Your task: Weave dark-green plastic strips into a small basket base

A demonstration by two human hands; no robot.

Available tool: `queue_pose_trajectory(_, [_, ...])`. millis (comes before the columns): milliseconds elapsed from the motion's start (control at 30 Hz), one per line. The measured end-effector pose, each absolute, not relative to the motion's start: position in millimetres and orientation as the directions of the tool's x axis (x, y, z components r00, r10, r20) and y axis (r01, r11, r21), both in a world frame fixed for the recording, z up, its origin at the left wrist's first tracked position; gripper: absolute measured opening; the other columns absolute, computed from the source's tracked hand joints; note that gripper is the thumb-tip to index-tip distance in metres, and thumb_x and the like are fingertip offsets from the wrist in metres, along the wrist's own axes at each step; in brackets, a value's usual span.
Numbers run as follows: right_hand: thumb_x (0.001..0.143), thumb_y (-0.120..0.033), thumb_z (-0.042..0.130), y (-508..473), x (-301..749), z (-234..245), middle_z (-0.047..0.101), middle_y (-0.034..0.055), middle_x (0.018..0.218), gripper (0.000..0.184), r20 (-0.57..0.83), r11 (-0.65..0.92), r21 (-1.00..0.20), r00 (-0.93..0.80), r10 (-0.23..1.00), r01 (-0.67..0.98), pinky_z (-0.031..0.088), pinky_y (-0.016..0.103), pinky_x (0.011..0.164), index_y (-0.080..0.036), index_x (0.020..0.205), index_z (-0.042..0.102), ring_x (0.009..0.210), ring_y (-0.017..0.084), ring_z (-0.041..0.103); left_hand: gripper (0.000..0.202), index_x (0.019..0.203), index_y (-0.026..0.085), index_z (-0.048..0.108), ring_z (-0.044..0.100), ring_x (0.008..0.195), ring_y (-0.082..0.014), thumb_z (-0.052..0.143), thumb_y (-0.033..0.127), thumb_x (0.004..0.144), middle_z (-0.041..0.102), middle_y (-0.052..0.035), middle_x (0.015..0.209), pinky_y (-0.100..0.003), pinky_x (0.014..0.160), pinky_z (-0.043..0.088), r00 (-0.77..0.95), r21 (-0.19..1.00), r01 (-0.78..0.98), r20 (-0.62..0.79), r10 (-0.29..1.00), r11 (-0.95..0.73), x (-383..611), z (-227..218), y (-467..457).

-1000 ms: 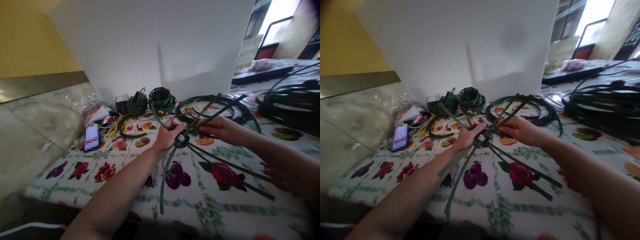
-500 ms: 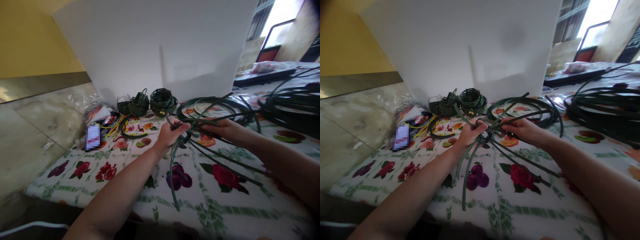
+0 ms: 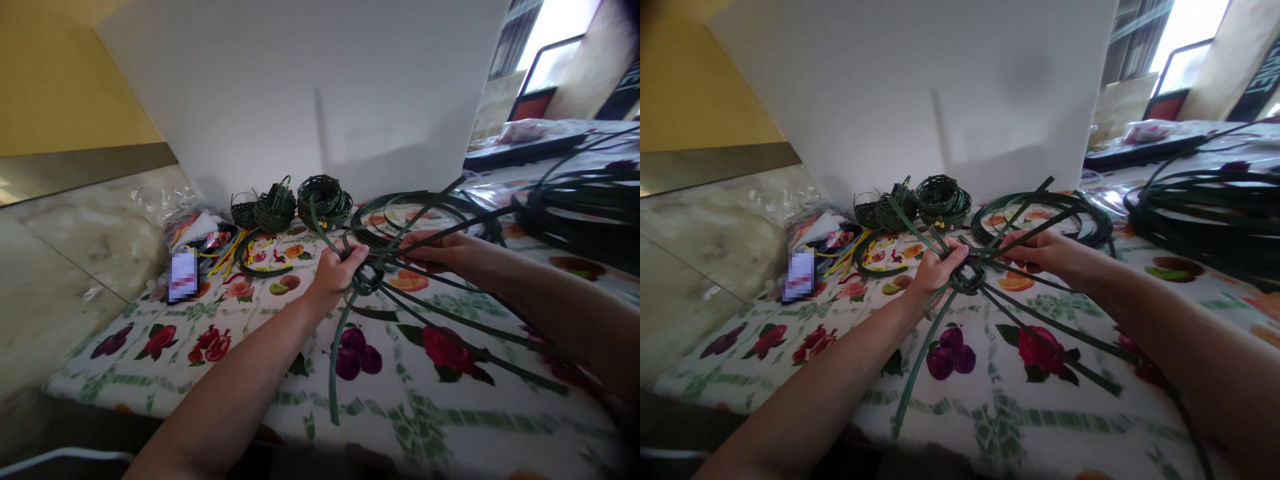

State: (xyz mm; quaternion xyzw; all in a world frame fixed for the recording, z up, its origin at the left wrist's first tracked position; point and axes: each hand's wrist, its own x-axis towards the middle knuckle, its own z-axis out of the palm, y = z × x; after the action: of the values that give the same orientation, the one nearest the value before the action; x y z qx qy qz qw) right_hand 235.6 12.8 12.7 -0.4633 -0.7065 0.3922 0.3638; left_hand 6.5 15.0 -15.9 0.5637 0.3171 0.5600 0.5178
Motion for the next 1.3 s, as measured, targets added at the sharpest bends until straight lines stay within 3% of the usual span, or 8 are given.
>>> queue_pose_trajectory(200, [0.088,-0.046,0.073,10.1,236.4,20.6,0.062,0.0000,0.068,0.028,0.171,0.334,-0.874,-0.421,0.891,0.353,0.039,0.028,0.056,-0.019,0.084,0.069,0.061,0.012,0.052,0.037,0.071,0.017,0.064,0.051,0.059,-0.0084,0.088,0.043,0.077,0.058,0.0023,0.064,-0.022,0.058,0.044,0.169,0.948,-0.195,0.286,0.943,-0.253,8.0,-8.9,9.5])
queue_pose_trajectory(400, [0.081,-0.056,0.077,15.4,226.3,8.3,0.070,0.0010,0.070,0.037,0.211,0.374,-0.841,-0.401,0.892,0.390,0.049,0.027,0.055,-0.021,0.087,0.067,0.059,0.015,0.063,0.033,0.073,0.017,0.063,0.049,0.054,-0.0085,0.087,0.039,0.078,0.057,0.0028,0.062,-0.022,0.054,0.042,0.139,0.967,-0.170,0.215,0.967,-0.191,4.6,-10.1,11.8])
queue_pose_trajectory(633, [0.083,-0.053,0.073,2.4,207.6,6.0,0.075,0.0014,0.067,0.036,0.144,0.269,-0.910,-0.365,0.920,0.317,0.038,0.024,0.040,-0.021,0.097,0.063,0.040,0.011,0.053,0.026,0.070,0.017,0.065,0.054,0.055,-0.0087,0.085,0.032,0.077,0.061,0.0019,0.061,-0.020,0.055,0.043,0.039,0.968,-0.059,0.247,0.968,-0.245,-1.4,-11.2,19.1])
queue_pose_trajectory(767, [0.076,-0.051,0.078,-0.1,202.7,5.0,0.079,0.0042,0.078,0.037,0.067,0.165,-0.946,-0.327,0.943,0.281,0.050,0.028,0.049,-0.023,0.098,0.067,0.056,0.018,0.068,0.026,0.072,0.017,0.065,0.053,0.050,-0.0086,0.084,0.034,0.078,0.060,0.0028,0.059,-0.020,0.050,0.041,0.059,0.976,-0.037,0.219,0.974,-0.217,-1.7,-13.4,21.1])
queue_pose_trajectory(900, [0.084,-0.049,0.067,1.3,200.2,0.3,0.071,0.0010,0.069,0.028,0.188,0.297,-0.856,-0.280,0.941,0.423,0.042,0.028,0.048,-0.022,0.088,0.071,0.049,0.013,0.052,0.030,0.070,0.017,0.063,0.052,0.050,-0.0082,0.086,0.036,0.077,0.059,0.0034,0.058,-0.020,0.051,0.041,0.040,0.978,-0.051,0.203,0.978,-0.201,-2.1,-10.7,20.2])
queue_pose_trajectory(1033, [0.091,-0.055,0.056,-0.6,196.3,-1.1,0.057,0.0001,0.059,0.040,0.263,0.358,-0.826,-0.264,0.928,0.435,0.035,0.028,0.051,-0.020,0.074,0.067,0.054,0.014,0.047,0.030,0.072,0.016,0.065,0.055,0.055,-0.0085,0.087,0.036,0.077,0.061,0.0024,0.061,-0.021,0.056,0.045,0.043,0.973,-0.099,0.211,0.976,-0.206,-5.3,-3.2,18.9])
queue_pose_trajectory(1167, [0.087,-0.058,0.060,-7.8,190.0,5.6,0.049,-0.0016,0.057,0.039,0.328,0.400,-0.803,-0.233,0.915,0.442,0.032,0.028,0.051,-0.021,0.078,0.069,0.054,0.014,0.042,0.033,0.071,0.017,0.065,0.055,0.056,-0.0091,0.088,0.041,0.075,0.061,0.0022,0.063,-0.022,0.057,0.045,0.076,0.969,-0.148,0.210,0.975,-0.197,-7.5,0.3,20.9])
queue_pose_trajectory(1300, [0.087,-0.054,0.060,-9.7,191.3,12.0,0.049,-0.0015,0.058,0.036,0.358,0.411,-0.787,-0.203,0.911,0.459,0.033,0.029,0.052,-0.021,0.085,0.073,0.055,0.014,0.043,0.052,0.065,0.018,0.059,0.051,0.051,-0.0095,0.087,0.061,0.072,0.057,0.0013,0.060,-0.026,0.052,0.043,0.213,0.951,-0.286,0.186,0.959,-0.121,-9.4,1.8,22.5])
